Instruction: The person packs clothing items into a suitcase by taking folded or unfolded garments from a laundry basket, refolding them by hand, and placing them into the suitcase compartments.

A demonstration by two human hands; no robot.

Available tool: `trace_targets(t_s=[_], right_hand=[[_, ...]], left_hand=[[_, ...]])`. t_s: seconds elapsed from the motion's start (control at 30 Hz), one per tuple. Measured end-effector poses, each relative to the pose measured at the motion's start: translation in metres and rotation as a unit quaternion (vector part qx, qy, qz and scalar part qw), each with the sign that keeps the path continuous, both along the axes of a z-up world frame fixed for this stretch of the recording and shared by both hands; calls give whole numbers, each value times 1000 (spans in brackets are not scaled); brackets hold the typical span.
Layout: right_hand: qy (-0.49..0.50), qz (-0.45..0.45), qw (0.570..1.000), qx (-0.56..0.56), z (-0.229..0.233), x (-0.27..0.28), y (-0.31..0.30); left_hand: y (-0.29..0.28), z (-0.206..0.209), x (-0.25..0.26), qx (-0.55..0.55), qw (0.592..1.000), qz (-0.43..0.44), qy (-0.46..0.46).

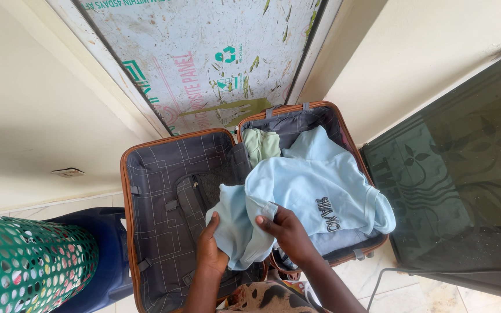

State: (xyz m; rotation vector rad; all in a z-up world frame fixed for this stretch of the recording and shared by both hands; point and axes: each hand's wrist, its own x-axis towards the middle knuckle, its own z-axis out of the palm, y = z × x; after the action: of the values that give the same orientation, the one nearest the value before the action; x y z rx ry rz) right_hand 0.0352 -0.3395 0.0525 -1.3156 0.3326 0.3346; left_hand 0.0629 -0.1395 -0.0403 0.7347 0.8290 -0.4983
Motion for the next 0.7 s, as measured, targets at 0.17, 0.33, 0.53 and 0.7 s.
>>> trace_targets(t_s=[0.17, 0.33, 0.53, 0.7], right_hand=[[-7, -11, 999, -42, 39, -8, -23], [48, 37, 995, -83, 46, 1, 11], [25, 15, 998, -56, 62, 5, 42], [65, -40, 996, -41, 80, -1, 36]], left_hand=[[18, 23, 3, 114, 986, -8, -125], [4, 56, -5, 140, 974, -100, -145], [-12, 46, -18, 118, 977, -101, -143], [2, 37, -9, 78, 994, -72, 2]])
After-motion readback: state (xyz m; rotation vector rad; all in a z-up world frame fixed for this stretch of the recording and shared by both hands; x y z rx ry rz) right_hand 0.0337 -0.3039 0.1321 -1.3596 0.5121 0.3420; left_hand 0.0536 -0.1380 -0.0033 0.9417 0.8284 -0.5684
